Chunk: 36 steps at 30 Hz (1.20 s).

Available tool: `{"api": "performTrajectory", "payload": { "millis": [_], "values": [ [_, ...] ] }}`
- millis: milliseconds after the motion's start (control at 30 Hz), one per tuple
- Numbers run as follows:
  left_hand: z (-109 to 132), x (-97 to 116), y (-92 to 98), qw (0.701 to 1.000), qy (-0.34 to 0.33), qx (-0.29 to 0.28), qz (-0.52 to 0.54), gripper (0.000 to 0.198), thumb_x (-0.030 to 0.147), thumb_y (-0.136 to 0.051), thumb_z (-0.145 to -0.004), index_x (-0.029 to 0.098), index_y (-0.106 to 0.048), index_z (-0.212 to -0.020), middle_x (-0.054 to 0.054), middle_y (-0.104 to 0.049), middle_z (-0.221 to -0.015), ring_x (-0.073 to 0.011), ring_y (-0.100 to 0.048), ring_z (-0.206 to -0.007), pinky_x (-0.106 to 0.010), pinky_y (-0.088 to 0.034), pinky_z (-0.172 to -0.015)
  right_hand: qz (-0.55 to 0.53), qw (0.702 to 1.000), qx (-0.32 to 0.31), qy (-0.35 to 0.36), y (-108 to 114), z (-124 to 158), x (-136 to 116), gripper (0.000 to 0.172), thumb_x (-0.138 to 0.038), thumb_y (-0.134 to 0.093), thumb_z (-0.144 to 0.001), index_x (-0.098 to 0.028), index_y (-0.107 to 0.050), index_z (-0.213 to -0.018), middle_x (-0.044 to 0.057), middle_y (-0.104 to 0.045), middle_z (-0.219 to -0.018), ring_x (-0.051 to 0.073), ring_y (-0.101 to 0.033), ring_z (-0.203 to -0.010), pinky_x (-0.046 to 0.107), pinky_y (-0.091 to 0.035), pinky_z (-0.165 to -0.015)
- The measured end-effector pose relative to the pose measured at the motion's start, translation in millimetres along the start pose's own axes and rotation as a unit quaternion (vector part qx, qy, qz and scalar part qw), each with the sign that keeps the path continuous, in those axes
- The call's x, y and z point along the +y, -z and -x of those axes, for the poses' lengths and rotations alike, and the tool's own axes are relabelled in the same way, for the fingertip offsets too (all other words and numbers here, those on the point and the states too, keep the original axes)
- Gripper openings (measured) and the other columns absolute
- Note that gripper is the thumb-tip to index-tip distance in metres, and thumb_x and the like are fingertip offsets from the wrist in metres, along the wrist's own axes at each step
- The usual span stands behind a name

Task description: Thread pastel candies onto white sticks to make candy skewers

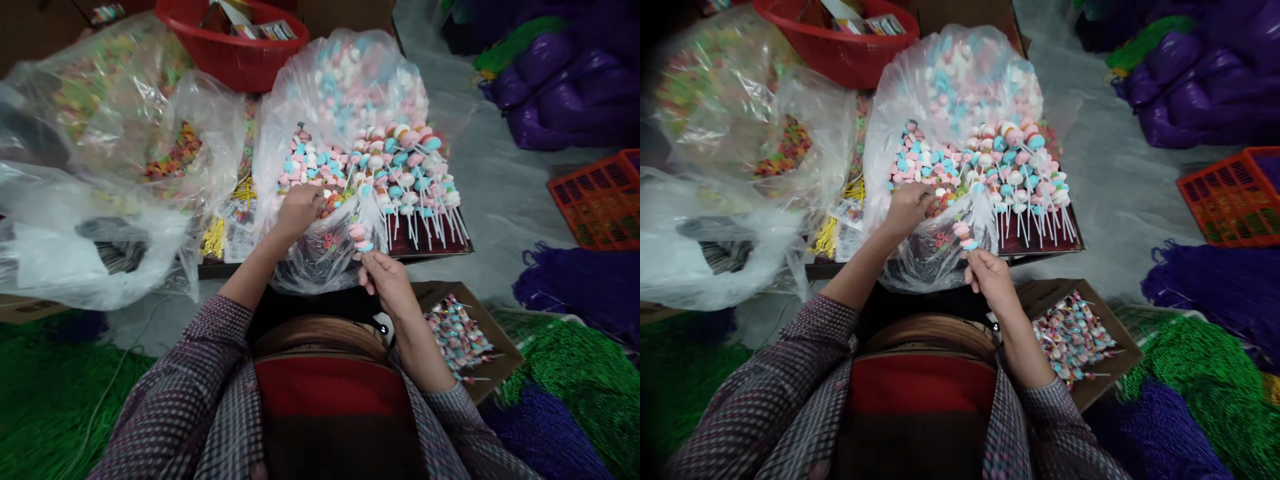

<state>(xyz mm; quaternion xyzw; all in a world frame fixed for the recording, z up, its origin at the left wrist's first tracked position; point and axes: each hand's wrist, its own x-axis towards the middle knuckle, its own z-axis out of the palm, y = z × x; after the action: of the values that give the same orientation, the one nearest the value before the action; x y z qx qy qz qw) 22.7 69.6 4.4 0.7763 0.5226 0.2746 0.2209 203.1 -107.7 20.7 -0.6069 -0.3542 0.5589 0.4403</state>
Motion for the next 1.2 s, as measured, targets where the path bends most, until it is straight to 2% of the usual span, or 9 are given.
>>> {"api": "performTrajectory", "payload": {
  "millis": [67,167,233,333,467,700,967,1100,1200],
  "values": [
    [12,4,6.6,0.984,0.052,0.027,0.17,0.008,0.013,-0.066,-0.091,0.02,-0.072,-0.088,-0.002,-0.077,-0.088,-0.0182,-0.068,-0.085,-0.031,-0.051,-0.086,0.019,1.0,-0.017,-0.001,-4,-1,-2,0.057,-0.076,-0.07,-0.081,-0.02,-0.071,-0.088,-0.006,-0.055,-0.049,0.008,-0.036,-0.038,0.023,-0.024,-0.04],
    [31,15,12.2,0.912,0.116,0.012,0.393,0.006,0.02,-0.067,-0.094,0.02,-0.068,-0.089,0.001,-0.075,-0.081,-0.012,-0.067,-0.074,-0.025,-0.05,-0.072,0.058,0.998,-0.035,0.016,-10,-3,-6,0.059,-0.078,-0.065,-0.085,-0.02,-0.072,-0.089,-0.007,-0.051,-0.047,0.008,-0.034,-0.038,0.023,-0.024,-0.041],
    [39,22,11.4,0.879,0.129,0.007,0.459,0.008,0.022,-0.069,-0.094,0.02,-0.067,-0.086,0.002,-0.073,-0.079,-0.0101,-0.067,-0.072,-0.022,-0.05,-0.069,0.084,0.995,-0.037,0.033,-14,-4,-7,0.058,-0.077,-0.062,-0.088,-0.02,-0.073,-0.088,-0.007,-0.049,-0.046,0.008,-0.033,-0.04,0.023,-0.023,-0.042],
    [45,26,5.1,0.866,0.137,0.01,0.48,0.011,0.021,-0.073,-0.092,0.021,-0.064,-0.085,0.003,-0.074,-0.082,-0.009,-0.065,-0.07,-0.022,-0.05,-0.067,0.11,0.992,-0.03,0.056,-17,-5,-7,0.057,-0.076,-0.06,-0.091,-0.02,-0.073,-0.086,-0.006,-0.049,-0.047,0.01,-0.037,-0.045,0.024,-0.022,-0.044],
    [47,26,-1.5,0.883,0.117,0.033,0.453,0.01,0.017,-0.068,-0.094,0.022,-0.062,-0.087,0.002,-0.075,-0.086,-0.009,-0.066,-0.069,-0.023,-0.052,-0.066,0.12,0.99,-0.025,0.062,-18,-5,-6,0.057,-0.077,-0.06,-0.091,-0.021,-0.07,-0.08,-0.005,-0.048,-0.048,0.011,-0.04,-0.048,0.024,-0.023,-0.046],
    [62,36,11.8,0.974,-0.008,0.062,0.217,0.013,0.017,-0.061,-0.097,0.024,-0.071,-0.102,-0.001,-0.079,-0.098,-0.0138,-0.072,-0.09,-0.028,-0.056,-0.088,0.062,0.997,-0.042,0.024,-24,-3,-10,0.059,-0.079,-0.061,-0.087,-0.021,-0.07,-0.091,-0.008,-0.048,-0.048,0.008,-0.03,-0.038,0.024,-0.021,-0.042],
    [69,39,13.0,0.977,-0.055,0.018,0.207,0.025,0.015,-0.051,-0.098,0.021,-0.075,-0.106,-0.002,-0.078,-0.095,-0.0147,-0.072,-0.091,-0.026,-0.055,-0.088,0.035,0.998,-0.035,0.042,-37,-22,0,0.061,-0.084,-0.066,-0.08,-0.023,-0.062,-0.077,-0.005,-0.052,-0.054,0.009,-0.035,-0.046,0.025,-0.024,-0.046],
    [44,24,25.1,0.976,-0.024,0.026,0.214,0.026,0.02,-0.051,-0.101,0.02,-0.075,-0.111,-0.004,-0.077,-0.108,-0.0169,-0.072,-0.1,-0.03,-0.056,-0.097,-0.035,0.999,0.0,0.037,-31,-24,0,0.058,-0.079,-0.073,-0.078,-0.023,-0.064,-0.083,-0.006,-0.052,-0.057,0.008,-0.029,-0.046,0.026,-0.02,-0.046],
    [7,-4,28.3,0.996,0.014,0.049,0.075,0.025,0.015,-0.053,-0.097,0.015,-0.076,-0.108,-0.009,-0.076,-0.109,-0.0234,-0.07,-0.111,-0.037,-0.051,-0.108,-0.059,0.998,0.012,0.026,-27,-21,-2,0.057,-0.077,-0.076,-0.076,-0.022,-0.066,-0.089,-0.008,-0.049,-0.055,0.007,-0.026,-0.045,0.026,-0.018,-0.046]
  ]
}}
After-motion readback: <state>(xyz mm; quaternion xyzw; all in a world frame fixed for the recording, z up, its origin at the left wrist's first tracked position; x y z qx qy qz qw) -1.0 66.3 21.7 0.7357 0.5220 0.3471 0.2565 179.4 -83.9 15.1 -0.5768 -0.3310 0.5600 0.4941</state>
